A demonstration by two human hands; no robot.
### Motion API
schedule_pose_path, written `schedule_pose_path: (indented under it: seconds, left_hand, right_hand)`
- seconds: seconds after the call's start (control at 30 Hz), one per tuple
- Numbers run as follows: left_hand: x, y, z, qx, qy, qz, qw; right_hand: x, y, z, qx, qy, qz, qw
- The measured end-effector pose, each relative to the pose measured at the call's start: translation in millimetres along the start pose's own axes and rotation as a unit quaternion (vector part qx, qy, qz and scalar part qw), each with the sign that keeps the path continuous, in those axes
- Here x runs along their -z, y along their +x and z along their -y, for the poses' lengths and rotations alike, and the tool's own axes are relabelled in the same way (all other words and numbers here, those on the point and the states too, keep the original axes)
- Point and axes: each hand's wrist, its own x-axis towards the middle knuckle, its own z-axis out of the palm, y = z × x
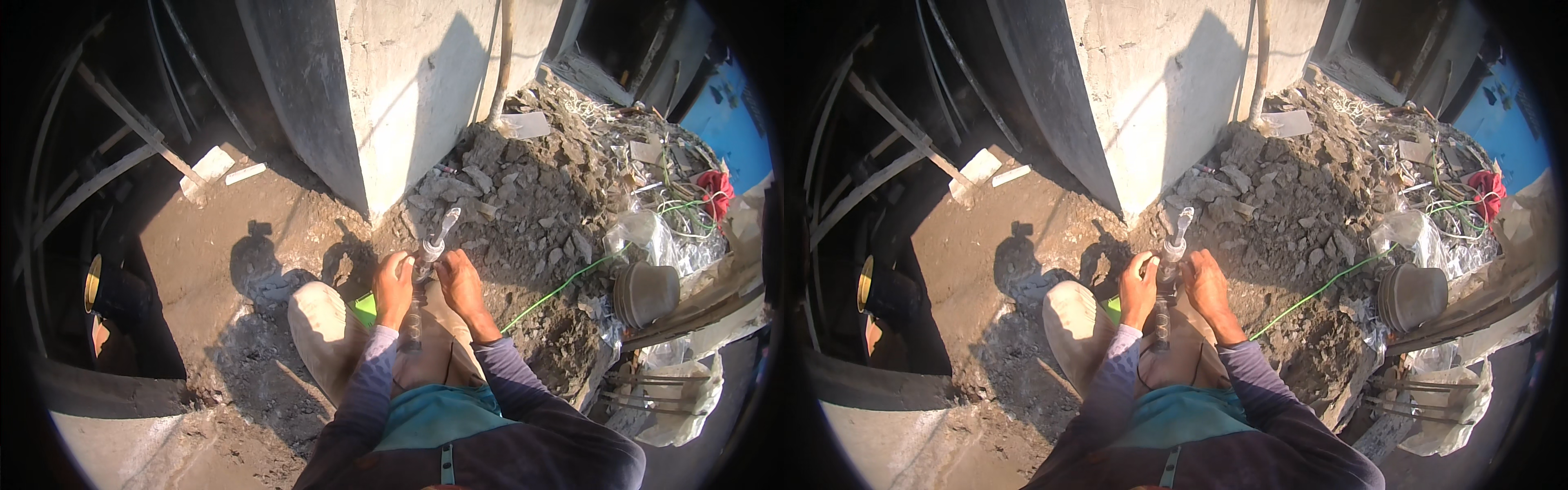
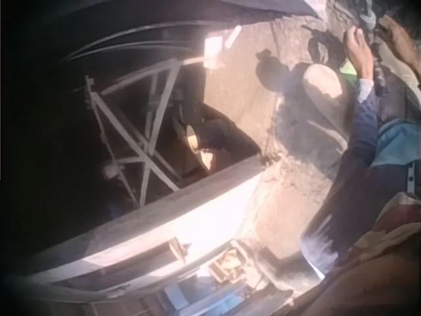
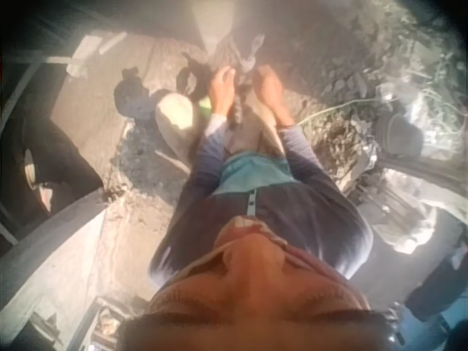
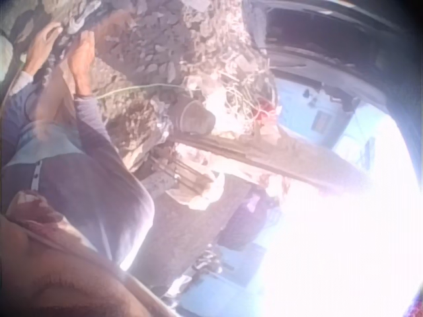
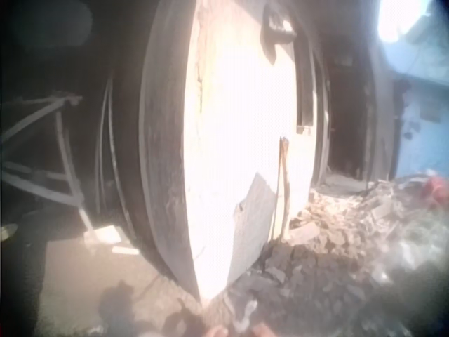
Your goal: The person uses a green electric drill to make holes in a concrete floor. They repeatedly position the drill, operate it, and adjust the drill bit while sitting on the ground.
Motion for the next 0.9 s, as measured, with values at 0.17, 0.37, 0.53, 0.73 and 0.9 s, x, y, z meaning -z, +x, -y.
schedule_pose_path:
  seconds: [0.17,0.37,0.53,0.73,0.9]
  left_hand:
    - [5,-3,-7,-0.013,0.02,-0.005,1.0]
    - [6,-1,-10,-0.018,0.02,0.0,1.0]
    - [9,-2,-14,0.009,0.0,0.015,1.0]
    - [8,-12,-7,0.004,-0.028,0.01,1.0]
    - [4,-53,30,0.075,-0.003,0.031,0.997]
  right_hand:
    - [21,7,0,0.0,0.071,0.074,0.995]
    - [24,9,-5,0.0,0.098,0.087,0.991]
    - [23,7,1,-0.025,0.079,0.088,0.993]
    - [10,2,-10,0.0,0.055,0.041,0.998]
    - [4,-1,-9,0.011,0.05,0.016,0.999]
